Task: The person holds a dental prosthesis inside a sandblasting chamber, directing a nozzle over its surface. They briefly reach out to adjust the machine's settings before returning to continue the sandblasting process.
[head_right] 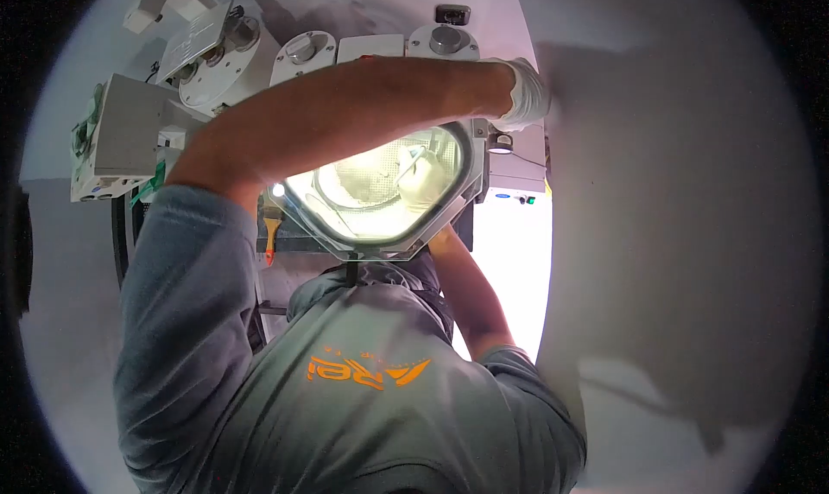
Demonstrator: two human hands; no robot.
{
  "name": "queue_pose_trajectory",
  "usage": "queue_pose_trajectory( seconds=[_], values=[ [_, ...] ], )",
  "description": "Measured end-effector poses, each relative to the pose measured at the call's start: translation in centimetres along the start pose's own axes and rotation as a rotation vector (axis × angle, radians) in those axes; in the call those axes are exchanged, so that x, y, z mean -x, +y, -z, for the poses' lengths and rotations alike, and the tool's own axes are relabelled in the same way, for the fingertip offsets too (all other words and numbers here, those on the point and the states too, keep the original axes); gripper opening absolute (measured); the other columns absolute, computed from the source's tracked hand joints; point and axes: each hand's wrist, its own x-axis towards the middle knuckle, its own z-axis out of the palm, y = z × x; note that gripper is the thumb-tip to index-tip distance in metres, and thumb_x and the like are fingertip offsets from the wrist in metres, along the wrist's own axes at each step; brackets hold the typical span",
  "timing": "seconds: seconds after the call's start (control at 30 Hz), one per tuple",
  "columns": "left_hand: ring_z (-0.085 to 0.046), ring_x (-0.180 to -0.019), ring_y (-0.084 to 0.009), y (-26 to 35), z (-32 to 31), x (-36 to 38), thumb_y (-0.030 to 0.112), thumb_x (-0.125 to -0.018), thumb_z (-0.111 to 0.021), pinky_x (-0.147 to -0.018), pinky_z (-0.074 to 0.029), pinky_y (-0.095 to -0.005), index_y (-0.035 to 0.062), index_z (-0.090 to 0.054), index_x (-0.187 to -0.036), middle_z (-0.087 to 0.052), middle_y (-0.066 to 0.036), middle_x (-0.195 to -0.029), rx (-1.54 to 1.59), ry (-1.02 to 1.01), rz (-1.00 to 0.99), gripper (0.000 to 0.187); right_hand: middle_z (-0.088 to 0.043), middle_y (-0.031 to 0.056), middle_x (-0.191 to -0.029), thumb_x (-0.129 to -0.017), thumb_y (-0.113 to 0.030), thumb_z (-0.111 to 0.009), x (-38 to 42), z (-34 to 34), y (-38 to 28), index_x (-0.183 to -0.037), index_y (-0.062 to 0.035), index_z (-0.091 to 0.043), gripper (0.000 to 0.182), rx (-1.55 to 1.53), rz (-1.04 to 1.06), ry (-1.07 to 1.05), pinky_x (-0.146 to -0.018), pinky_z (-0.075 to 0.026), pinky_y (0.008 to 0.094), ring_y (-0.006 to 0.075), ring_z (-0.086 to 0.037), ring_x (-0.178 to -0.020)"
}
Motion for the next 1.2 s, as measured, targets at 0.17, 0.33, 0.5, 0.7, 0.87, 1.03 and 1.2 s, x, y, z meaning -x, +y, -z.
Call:
queue_pose_trajectory(
  seconds=[0.17, 0.33, 0.5, 0.7, 0.87, 1.03, 1.2],
  values=[
    [-0.078, -0.100, -0.0278, -0.1, -0.4, -0.5, 0.021, -0.091, -0.075, -0.080, -0.061, -0.0468, 0.0178, -0.085, -0.112, -0.082, -0.006, -0.108, -0.035, 0.000, -0.034, 0.023, -0.073, 0.0164, -0.079, -0.106, -0.020, -0.071, -0.2, 0.0, 0.2, -0.096, -0.0002, -0.073, 0.023, 0.001, -0.011, -0.006, -0.065, -0.052, 0.0421, 0.0299, -0.069, -0.068],
    [-0.077, -0.098, -0.0296, -0.2, 7.6, 5.3, 0.026, -0.095, -0.072, -0.079, -0.059, -0.0469, 0.0165, -0.082, -0.108, -0.078, -0.007, -0.102, 0.037, 0.113, -0.084, 0.019, -0.072, 0.0142, -0.078, -0.106, -0.021, -0.071, 0.1, 0.2, 0.0, -0.096, -0.0004, -0.072, 0.023, -0.007, -0.017, 0.000, -0.063, -0.052, 0.0397, 0.0262, -0.068, -0.066],
    [-0.071, -0.078, -0.0297, -1.8, 8.3, 21.4, 0.026, -0.100, -0.072, -0.071, -0.055, -0.0425, 0.0058, -0.076, -0.111, -0.069, -0.013, -0.084, 0.554, 0.603, -0.026, 0.023, -0.072, 0.0120, -0.078, -0.106, -0.021, -0.071, 0.2, 0.2, -0.5, -0.096, -0.0007, -0.072, 0.023, -0.017, -0.022, 0.000, -0.061, -0.051, 0.0372, 0.0225, -0.067, -0.064],
    [-0.076, -0.079, -0.0212, -1.0, -2.6, 41.2, 0.010, -0.098, -0.068, -0.072, -0.057, -0.0347, -0.0015, -0.079, -0.106, -0.078, -0.015, -0.087, 1.259, -0.241, 0.550, 0.018, -0.072, 0.0093, -0.077, -0.107, -0.021, -0.071, -0.2, -0.3, -0.4, -0.096, -0.0010, -0.072, 0.023, -0.019, -0.031, -0.006, -0.058, -0.051, 0.0343, 0.0181, -0.066, -0.061],
    [-0.074, -0.086, -0.0203, 5.4, -15.8, 39.6, 0.006, -0.099, -0.068, -0.082, -0.058, -0.0324, -0.0029, -0.077, -0.118, -0.077, -0.013, -0.093, 1.057, 0.268, 0.690, 0.023, -0.072, 0.0071, -0.076, -0.107, -0.022, -0.071, 0.0, 0.0, -0.8, -0.096, -0.0012, -0.072, 0.023, -0.036, -0.039, -0.026, -0.055, -0.050, 0.0319, 0.0144, -0.065, -0.059],
    [-0.071, -0.111, -0.0267, 5.9, -18.0, 34.5, 0.001, -0.101, -0.069, -0.093, -0.059, -0.0374, -0.0027, -0.072, -0.130, -0.073, -0.017, -0.123, 1.233, 0.614, 0.621, 0.030, -0.075, 0.0163, -0.083, -0.104, -0.019, -0.073, 0.0, 0.6, -2.4, -0.094, 0.0005, -0.075, 0.022, 0.058, -0.103, -0.063, -0.070, -0.054, 0.0424, 0.0301, -0.072, -0.074],
    [-0.071, -0.117, -0.0274, 3.3, -18.9, 30.0, 0.003, -0.099, -0.073, -0.101, -0.057, -0.0377, -0.0003, -0.073, -0.132, -0.073, -0.015, -0.125, 0.959, 0.631, 0.562, 0.033, -0.075, 0.0177, -0.088, -0.103, -0.019, -0.074, 0.0, 0.1, -0.3, -0.094, 0.0005, -0.074, 0.021, 0.079, -0.028, -0.028, -0.071, -0.054, 0.0436, 0.0333, -0.073, -0.077]
  ],
)
